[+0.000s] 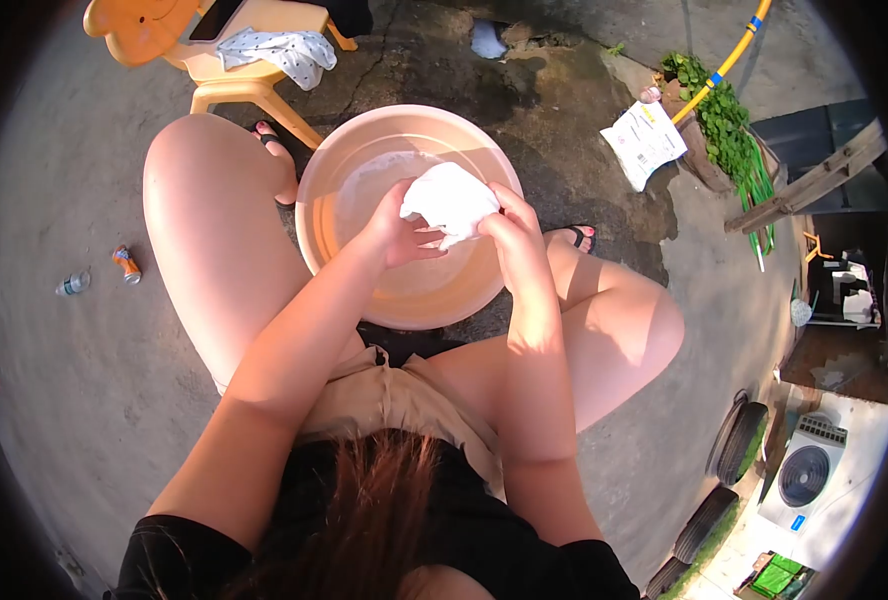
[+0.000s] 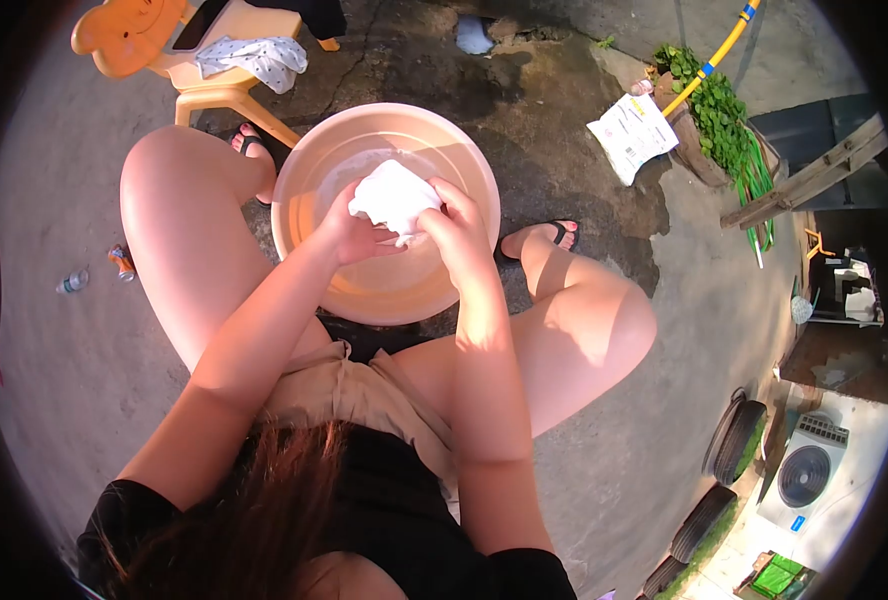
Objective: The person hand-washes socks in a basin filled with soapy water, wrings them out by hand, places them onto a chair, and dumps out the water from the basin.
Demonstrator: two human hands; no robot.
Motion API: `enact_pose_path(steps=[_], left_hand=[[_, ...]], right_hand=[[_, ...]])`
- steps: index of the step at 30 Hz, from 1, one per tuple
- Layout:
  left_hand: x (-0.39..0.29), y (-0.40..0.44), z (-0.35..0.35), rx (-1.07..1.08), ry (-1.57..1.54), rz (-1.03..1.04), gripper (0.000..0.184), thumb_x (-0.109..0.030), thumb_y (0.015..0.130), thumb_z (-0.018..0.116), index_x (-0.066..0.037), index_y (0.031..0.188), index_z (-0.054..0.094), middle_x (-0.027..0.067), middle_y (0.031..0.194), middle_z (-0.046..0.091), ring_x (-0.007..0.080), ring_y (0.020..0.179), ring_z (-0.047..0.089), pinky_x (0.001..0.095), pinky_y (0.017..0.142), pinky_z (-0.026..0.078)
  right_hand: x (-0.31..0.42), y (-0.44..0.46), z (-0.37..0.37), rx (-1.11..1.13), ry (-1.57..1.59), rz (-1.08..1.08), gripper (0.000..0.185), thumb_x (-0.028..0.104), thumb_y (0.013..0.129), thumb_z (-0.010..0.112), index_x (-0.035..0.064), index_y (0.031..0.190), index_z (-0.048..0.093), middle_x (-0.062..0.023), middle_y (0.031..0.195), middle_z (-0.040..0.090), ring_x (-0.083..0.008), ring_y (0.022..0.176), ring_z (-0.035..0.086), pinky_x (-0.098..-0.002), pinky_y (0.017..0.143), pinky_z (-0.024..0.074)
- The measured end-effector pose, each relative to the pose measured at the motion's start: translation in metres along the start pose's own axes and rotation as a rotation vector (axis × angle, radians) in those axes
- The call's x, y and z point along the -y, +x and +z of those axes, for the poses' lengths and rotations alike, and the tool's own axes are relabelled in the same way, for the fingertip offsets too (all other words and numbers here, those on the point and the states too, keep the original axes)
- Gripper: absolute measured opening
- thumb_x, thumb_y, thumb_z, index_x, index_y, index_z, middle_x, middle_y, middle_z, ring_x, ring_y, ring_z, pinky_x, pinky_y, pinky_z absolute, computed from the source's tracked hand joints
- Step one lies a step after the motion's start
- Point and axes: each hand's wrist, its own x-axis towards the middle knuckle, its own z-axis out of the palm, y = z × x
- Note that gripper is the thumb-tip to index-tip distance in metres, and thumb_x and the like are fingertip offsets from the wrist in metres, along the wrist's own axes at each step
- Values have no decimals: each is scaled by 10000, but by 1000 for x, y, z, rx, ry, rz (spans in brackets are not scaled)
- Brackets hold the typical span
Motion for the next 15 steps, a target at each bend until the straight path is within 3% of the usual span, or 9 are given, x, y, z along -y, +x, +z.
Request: enact_pose_path(steps=[4,6,7,10,11,14,15], left_hand=[[-3,-26,14,150,49,-74,571,-562,886,327,-186,1298,452,123,1296,464,350,1110,512,553,926,400],[-1,-34,17,265,19,-96,559,-561,889,351,-162,1255,490,84,1259,511,298,1097,538,522,904,430],[0,-36,17,323,4,-109,555,-561,890,363,-150,1234,508,65,1241,535,273,1091,552,506,893,444],[3,-37,16,327,32,-32,551,-574,903,306,-186,1229,524,40,1190,577,251,1039,578,453,853,472],[3,-38,18,296,35,-16,531,-546,917,296,-174,1217,527,44,1197,571,229,1055,575,432,853,479],[4,-29,19,312,-29,30,482,-504,930,314,-168,1198,532,44,1194,573,218,1061,575,428,853,482],[5,-27,19,309,-49,73,444,-448,936,340,-138,1192,530,53,1179,579,219,1055,577,413,867,479]], right_hand=[[6,-16,18,-19,-5,-18,244,23,770,468,-16,1007,510,-62,893,561,-108,833,529,-253,755,433],[1,-22,21,-3,-61,-18,233,30,792,473,-17,1019,499,-72,915,566,-112,839,532,-265,770,444],[9,-28,30,-30,18,76,220,85,804,580,-21,978,496,-114,994,537,-159,908,522,-307,794,452],[-18,-31,41,-267,-542,-302,325,154,775,686,-22,954,479,-166,1085,472,-245,999,501,-367,830,445],[-20,-32,39,-277,-727,-297,397,176,736,739,-19,964,478,-201,1143,412,-323,1075,461,-407,861,426],[-31,-20,44,-398,-675,-348,494,162,770,711,-34,1153,469,-181,1173,440,-270,1079,468,-371,906,402],[-36,-12,46,-407,-621,-408,557,138,784,678,-11,1246,404,-190,1206,433,-289,1108,460,-384,937,392]])
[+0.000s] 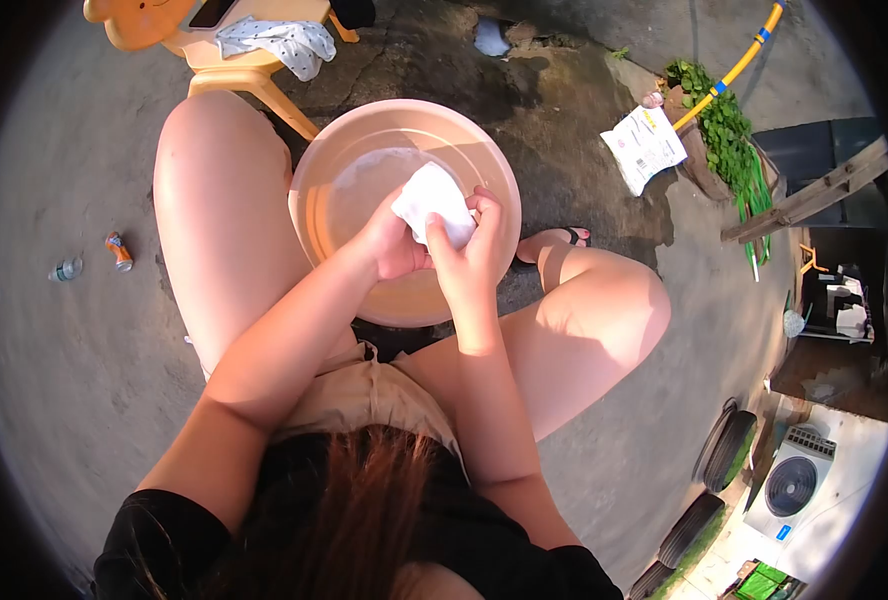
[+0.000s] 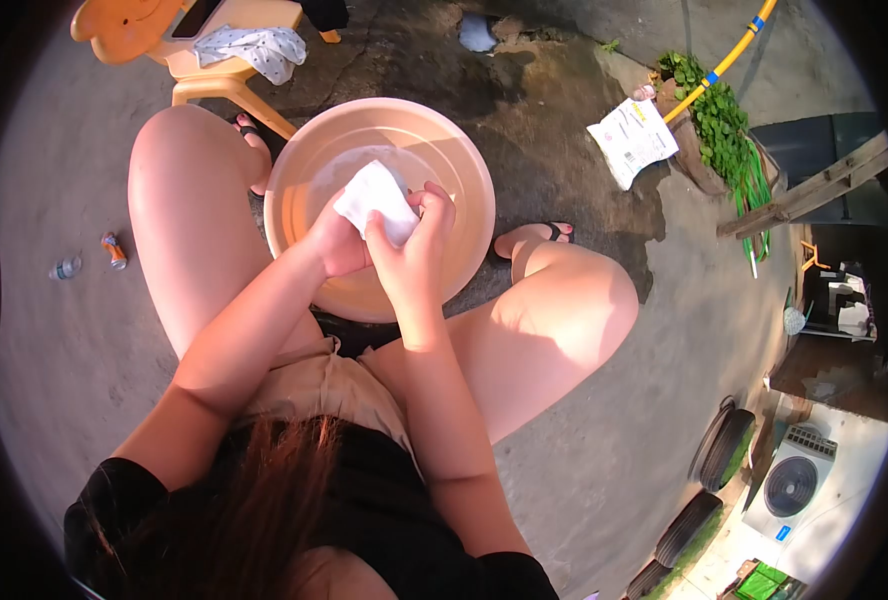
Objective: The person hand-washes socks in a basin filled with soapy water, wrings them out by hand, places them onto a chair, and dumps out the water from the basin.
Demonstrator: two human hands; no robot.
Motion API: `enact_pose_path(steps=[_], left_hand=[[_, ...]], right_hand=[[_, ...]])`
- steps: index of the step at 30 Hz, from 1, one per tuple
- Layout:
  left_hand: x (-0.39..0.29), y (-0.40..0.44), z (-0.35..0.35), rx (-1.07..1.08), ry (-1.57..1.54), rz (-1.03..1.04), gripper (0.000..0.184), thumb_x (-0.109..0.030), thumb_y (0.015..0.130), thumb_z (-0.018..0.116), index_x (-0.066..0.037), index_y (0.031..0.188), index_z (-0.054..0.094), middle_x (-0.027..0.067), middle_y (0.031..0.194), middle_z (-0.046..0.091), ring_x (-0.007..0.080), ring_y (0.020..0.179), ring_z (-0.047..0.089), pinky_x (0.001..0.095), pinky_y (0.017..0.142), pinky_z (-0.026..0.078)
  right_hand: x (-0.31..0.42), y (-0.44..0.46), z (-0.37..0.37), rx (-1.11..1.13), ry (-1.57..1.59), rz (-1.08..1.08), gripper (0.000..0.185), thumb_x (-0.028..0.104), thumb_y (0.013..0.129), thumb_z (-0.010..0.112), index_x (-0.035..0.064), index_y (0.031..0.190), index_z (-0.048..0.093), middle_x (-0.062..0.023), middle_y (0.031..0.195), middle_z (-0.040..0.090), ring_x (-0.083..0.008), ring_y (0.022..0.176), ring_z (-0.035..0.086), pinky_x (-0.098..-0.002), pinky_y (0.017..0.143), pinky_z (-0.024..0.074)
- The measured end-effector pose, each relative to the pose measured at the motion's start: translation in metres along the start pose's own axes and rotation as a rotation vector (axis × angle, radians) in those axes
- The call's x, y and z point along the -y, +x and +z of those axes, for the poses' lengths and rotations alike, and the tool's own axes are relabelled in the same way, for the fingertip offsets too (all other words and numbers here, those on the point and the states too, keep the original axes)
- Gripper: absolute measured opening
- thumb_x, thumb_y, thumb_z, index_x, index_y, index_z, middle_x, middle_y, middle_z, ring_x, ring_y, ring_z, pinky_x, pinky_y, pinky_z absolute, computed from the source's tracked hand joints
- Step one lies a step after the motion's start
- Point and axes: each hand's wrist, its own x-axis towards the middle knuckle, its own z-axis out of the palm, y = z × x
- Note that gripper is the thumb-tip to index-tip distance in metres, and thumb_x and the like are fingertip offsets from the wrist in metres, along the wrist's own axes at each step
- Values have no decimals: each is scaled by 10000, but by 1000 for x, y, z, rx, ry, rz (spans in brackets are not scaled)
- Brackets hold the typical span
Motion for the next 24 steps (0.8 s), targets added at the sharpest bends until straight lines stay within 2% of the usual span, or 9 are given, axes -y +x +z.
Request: enact_pose_path(steps=[2,3,4,7,13,16,19,22,24], left_hand=[[3,4,1,-5,-25,92,371,-336,948,394,-78,1180,526,70,1149,590,221,1044,582,384,897,471],[5,6,1,-22,1,121,361,-335,945,404,-91,1182,525,62,1148,591,213,1045,582,382,895,474],[7,8,0,-39,26,151,351,-334,942,415,-104,1185,524,54,1148,591,205,1045,582,380,893,478],[8,9,2,-89,111,191,336,-303,933,447,-105,1194,518,51,1139,593,192,1039,584,366,895,481],[20,15,-4,-23,236,243,331,-277,918,466,-83,1178,534,60,1102,608,177,1004,594,343,878,486],[25,15,-3,-44,258,261,308,-275,915,470,-79,1137,552,52,1058,617,164,972,600,325,842,492],[29,16,-6,-105,285,265,269,-284,917,474,-90,1078,566,36,1005,619,144,920,604,304,791,498],[28,16,-7,-130,308,260,244,-307,926,473,-107,1037,561,23,958,617,131,862,606,290,748,501],[29,17,-5,-149,246,265,245,-324,934,467,-115,1031,551,21,936,617,132,833,610,287,728,504]], right_hand=[[-4,3,6,-7,50,-5,580,140,757,689,-11,1233,394,-214,1223,421,-352,1156,419,-426,967,364],[-2,4,8,-10,75,-6,592,141,744,694,-11,1227,390,-226,1232,415,-383,1180,399,-447,982,350],[-3,4,8,50,70,21,675,138,743,691,-16,1304,348,-229,1291,388,-376,1218,379,-440,1013,331],[-4,6,14,108,242,183,735,146,728,709,-8,1337,327,-227,1318,372,-362,1237,372,-438,1023,324],[6,13,14,-43,181,50,782,137,708,727,-2,1360,319,-214,1298,425,-352,1221,405,-438,1050,305],[9,16,13,-63,108,-73,559,111,753,704,-15,1247,474,-150,1192,542,-245,1149,509,-375,1027,355],[-5,18,17,12,122,-220,310,58,734,678,-4,1022,585,-124,968,633,-309,1016,591,-443,1037,362],[-2,15,21,-26,215,-119,107,39,754,666,-7,830,605,-105,828,642,-286,911,630,-410,939,449],[-2,13,22,-49,175,-137,81,45,787,657,-14,804,604,-99,795,634,-245,846,632,-365,835,484]])
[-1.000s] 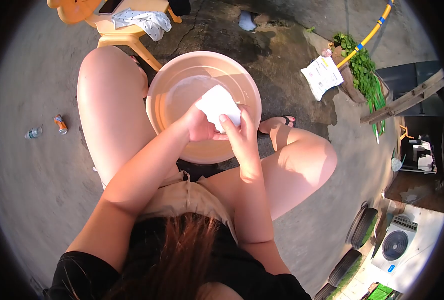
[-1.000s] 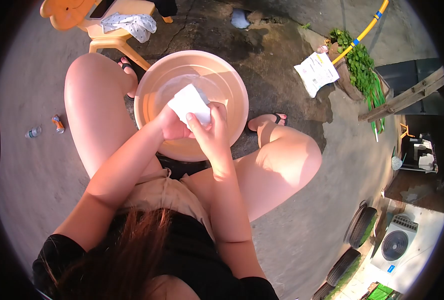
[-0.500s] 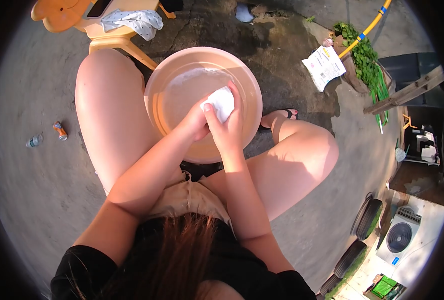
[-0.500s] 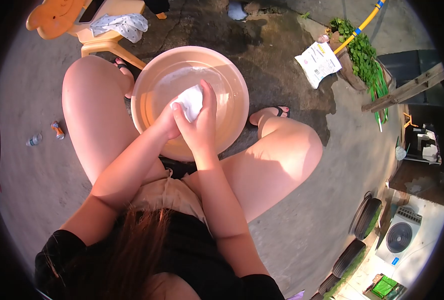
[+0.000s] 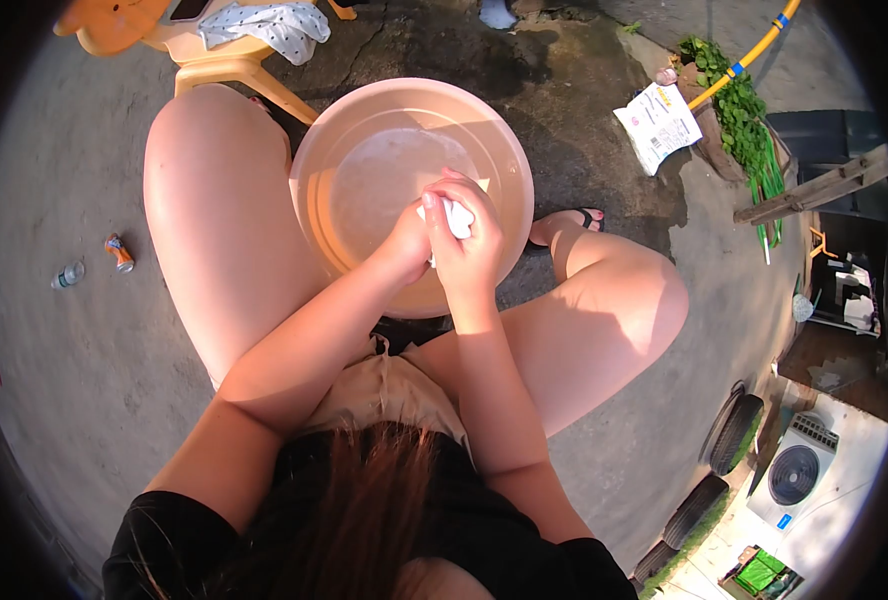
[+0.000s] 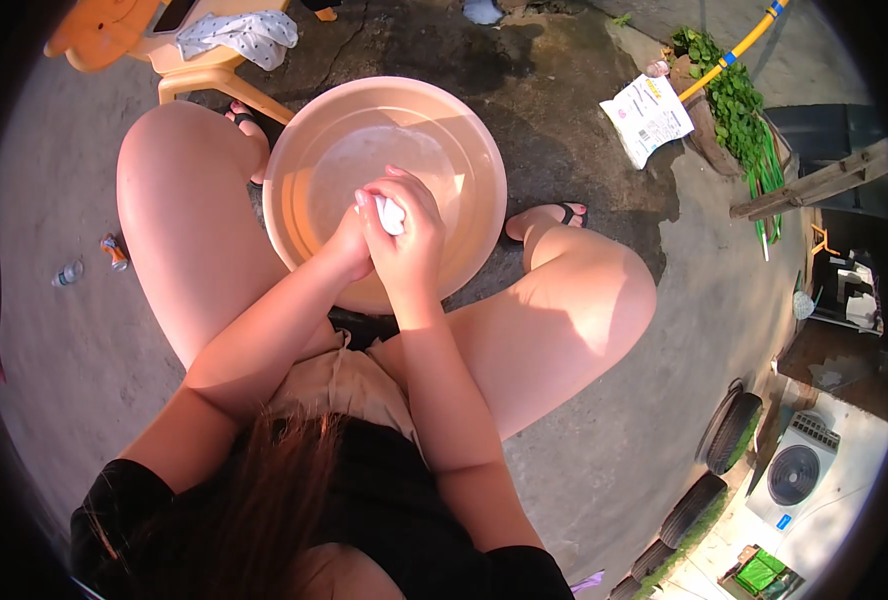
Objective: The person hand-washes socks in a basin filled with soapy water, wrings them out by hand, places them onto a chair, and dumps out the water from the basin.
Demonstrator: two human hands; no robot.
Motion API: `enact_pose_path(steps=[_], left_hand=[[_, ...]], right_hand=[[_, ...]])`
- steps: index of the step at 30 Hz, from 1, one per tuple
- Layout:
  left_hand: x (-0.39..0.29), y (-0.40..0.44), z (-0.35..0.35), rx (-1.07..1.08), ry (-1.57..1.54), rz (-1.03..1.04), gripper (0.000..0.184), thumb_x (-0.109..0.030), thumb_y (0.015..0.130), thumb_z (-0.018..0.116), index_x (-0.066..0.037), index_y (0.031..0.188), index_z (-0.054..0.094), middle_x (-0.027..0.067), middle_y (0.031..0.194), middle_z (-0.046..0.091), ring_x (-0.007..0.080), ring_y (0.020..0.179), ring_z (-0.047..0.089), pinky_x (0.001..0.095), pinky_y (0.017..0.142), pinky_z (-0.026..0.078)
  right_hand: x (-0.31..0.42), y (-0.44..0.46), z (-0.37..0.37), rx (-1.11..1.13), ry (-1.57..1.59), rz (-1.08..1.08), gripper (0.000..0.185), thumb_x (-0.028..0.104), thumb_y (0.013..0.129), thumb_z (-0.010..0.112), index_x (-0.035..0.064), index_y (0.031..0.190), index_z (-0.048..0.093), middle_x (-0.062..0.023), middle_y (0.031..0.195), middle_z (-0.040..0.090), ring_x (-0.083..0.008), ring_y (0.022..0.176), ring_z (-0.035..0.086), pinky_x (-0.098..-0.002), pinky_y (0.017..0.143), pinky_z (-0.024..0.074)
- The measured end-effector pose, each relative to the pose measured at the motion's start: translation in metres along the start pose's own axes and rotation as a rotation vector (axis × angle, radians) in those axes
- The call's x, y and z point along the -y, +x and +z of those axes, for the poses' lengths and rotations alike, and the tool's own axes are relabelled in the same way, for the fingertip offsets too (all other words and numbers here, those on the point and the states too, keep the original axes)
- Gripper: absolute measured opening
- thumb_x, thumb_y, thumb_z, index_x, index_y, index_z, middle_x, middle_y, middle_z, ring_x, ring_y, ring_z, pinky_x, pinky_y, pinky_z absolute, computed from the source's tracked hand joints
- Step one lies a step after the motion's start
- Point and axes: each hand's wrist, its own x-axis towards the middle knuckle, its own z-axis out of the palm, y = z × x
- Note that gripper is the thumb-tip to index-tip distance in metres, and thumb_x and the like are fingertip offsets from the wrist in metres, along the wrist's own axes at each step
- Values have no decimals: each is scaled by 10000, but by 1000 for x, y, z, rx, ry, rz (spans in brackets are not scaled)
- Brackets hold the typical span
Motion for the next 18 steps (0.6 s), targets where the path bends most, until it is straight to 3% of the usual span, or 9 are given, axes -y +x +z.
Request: enact_pose_path(steps=[1,4,7,12,15,18], left_hand=[[1,1,3,-27,-62,-1,250,-332,939,462,-118,1035,545,24,929,619,136,823,614,287,721,507],[1,-1,3,-48,-183,-64,274,-373,953,443,-118,996,532,22,893,603,141,812,606,299,721,511],[-3,-2,6,-65,-88,-140,288,-339,963,389,-98,1039,529,49,911,616,164,818,624,310,709,523],[-11,-3,18,-101,-46,-202,320,-288,956,403,-46,1103,552,91,970,633,191,831,634,311,708,523],[-7,-2,21,-88,-84,-162,341,-269,955,330,-29,1042,556,113,942,629,209,854,634,323,762,518],[-4,4,17,-144,-13,-96,346,-263,951,344,-21,1053,570,123,979,631,217,865,632,323,771,508]], right_hand=[[1,0,0,-9,-21,-11,83,47,803,653,-17,791,603,-96,778,631,-224,814,633,-342,784,502],[15,-2,-2,26,-14,26,94,47,867,601,-29,813,609,-103,815,638,-186,847,630,-293,780,483],[13,-11,-1,-86,245,372,186,120,888,596,-12,758,598,-77,734,622,-149,721,614,-284,659,486],[19,-4,-9,-168,454,575,341,237,961,493,1,738,598,-53,667,606,-105,618,569,-229,579,451],[33,6,0,-251,502,609,368,258,966,483,3,722,588,-50,637,591,-103,580,547,-218,549,435],[22,6,0,-232,548,630,382,270,964,485,14,690,556,-46,598,563,-105,549,531,-218,518,421]])
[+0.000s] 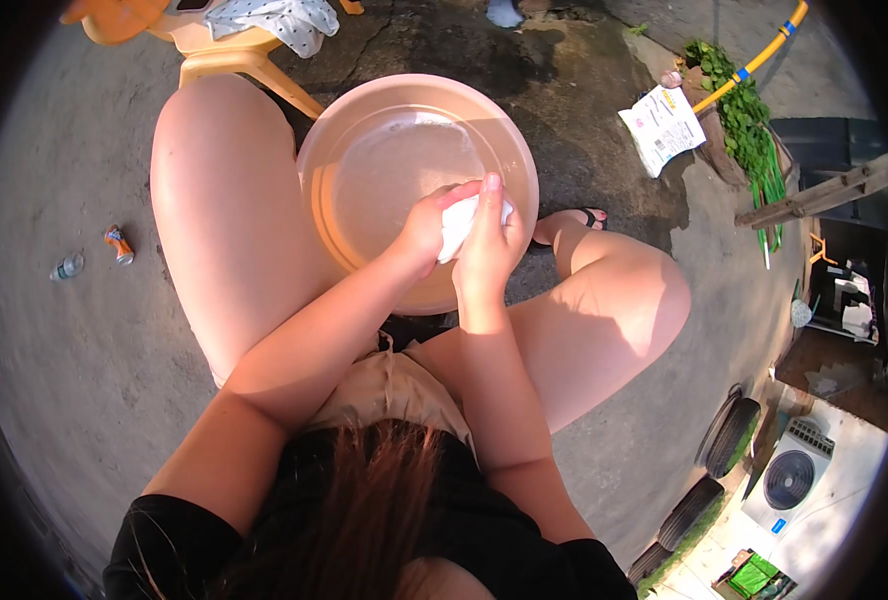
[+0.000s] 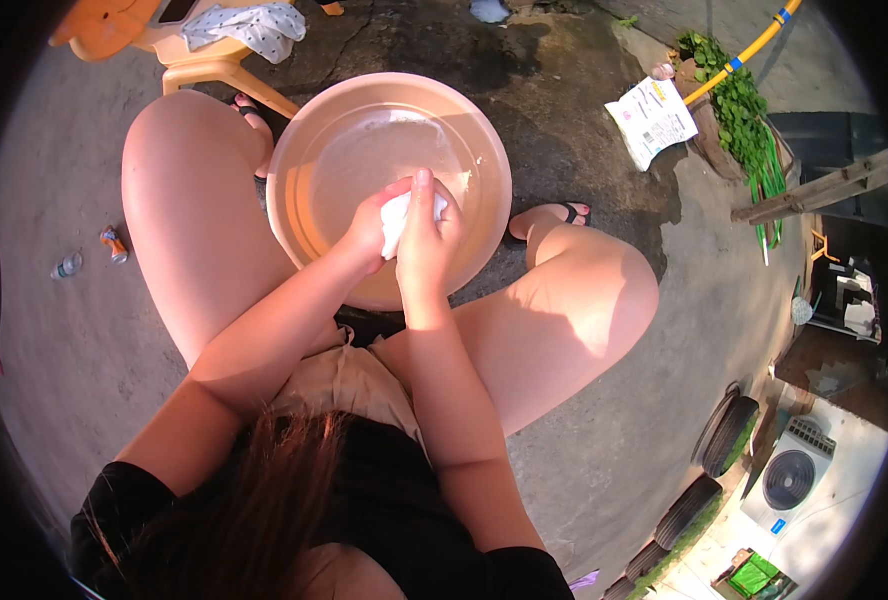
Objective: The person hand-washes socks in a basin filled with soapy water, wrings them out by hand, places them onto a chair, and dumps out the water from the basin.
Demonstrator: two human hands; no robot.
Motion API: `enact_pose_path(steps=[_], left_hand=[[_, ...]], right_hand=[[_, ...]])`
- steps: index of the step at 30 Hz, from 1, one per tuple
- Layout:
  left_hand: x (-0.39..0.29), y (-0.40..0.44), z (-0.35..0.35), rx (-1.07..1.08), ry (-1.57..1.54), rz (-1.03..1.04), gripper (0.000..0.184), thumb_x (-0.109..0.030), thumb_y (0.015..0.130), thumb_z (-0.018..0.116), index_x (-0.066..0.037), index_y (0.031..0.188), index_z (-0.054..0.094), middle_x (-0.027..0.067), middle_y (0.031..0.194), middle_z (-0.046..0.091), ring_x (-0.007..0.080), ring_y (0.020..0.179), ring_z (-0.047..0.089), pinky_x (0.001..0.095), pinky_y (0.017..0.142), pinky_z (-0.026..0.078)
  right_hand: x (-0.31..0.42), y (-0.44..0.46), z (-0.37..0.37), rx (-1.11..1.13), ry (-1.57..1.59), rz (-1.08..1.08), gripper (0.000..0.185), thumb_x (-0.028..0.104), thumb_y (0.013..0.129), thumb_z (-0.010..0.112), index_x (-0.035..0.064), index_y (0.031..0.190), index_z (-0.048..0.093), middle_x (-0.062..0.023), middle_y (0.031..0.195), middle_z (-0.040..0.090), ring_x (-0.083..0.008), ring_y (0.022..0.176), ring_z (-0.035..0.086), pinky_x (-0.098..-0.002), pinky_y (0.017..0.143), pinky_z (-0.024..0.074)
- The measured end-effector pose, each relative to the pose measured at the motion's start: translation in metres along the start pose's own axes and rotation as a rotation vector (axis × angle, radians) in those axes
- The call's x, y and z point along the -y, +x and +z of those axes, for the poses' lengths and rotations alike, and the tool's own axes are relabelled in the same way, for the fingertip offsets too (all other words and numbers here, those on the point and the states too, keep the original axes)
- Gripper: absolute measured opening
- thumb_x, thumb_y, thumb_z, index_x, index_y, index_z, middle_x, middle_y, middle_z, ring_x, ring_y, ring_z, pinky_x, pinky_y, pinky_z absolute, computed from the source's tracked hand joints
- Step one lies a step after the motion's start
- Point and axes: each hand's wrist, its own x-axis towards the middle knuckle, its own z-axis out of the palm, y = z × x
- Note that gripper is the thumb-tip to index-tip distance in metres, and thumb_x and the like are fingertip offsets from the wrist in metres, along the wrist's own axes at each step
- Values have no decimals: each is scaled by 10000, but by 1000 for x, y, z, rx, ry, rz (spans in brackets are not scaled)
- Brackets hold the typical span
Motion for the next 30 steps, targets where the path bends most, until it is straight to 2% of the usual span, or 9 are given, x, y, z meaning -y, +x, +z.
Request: enact_pose_path(steps=[6,9,12,15,18,22,25,27,30], left_hand=[[-12,2,5,-102,442,61,259,-191,927,428,8,945,592,155,888,636,249,807,629,342,739,498],[6,13,-9,-172,1044,468,296,-202,924,409,35,882,582,175,808,618,254,764,623,354,718,495],[8,25,-17,-95,863,352,364,-236,926,365,57,916,582,197,826,618,252,764,621,365,719,492],[-2,21,-11,-87,323,20,372,-326,906,415,-17,1009,595,140,928,633,229,794,599,339,725,472],[-7,17,-8,-104,514,141,399,-357,927,374,-37,1034,587,104,929,633,197,759,597,328,682,474],[-30,7,-4,-32,275,-68,436,-385,937,352,-43,1131,539,83,1027,623,180,847,622,335,698,495],[-42,6,-14,3,194,-76,461,-394,936,342,-37,1180,501,91,1077,608,186,914,626,355,740,509],[-47,9,-24,29,145,-32,465,-395,934,342,-42,1197,491,101,1092,599,190,943,623,357,776,511],[-58,4,-33,143,137,7,440,-266,891,412,-19,1254,440,127,1175,547,214,1047,576,369,857,485]], right_hand=[[-7,13,-5,8,133,18,441,302,968,462,72,594,426,-32,498,439,-115,422,423,-248,427,353],[-2,15,-4,-6,214,32,452,302,971,449,85,578,397,-31,470,395,-124,383,370,-257,402,320],[-5,19,-7,27,275,16,444,296,968,453,84,582,402,-36,461,386,-130,374,355,-263,402,317],[-9,22,-10,14,300,18,428,293,963,464,74,597,425,-51,466,410,-140,392,391,-270,427,345],[-7,24,-11,-16,266,77,383,261,954,479,53,632,475,-73,544,491,-155,487,489,-277,505,409],[4,25,-5,-68,85,64,263,191,928,517,12,748,589,-87,768,608,-153,723,596,-266,653,471],[-1,32,-21,65,-18,22,173,149,899,554,-3,885,635,-54,897,618,-122,828,584,-246,718,460],[-2,35,-32,148,-14,136,177,155,887,575,-2,943,637,-44,909,619,-106,844,571,-235,725,449],[-1,35,-42,196,-71,242,190,165,873,600,3,965,636,-37,910,616,-93,866,555,-227,738,437]])
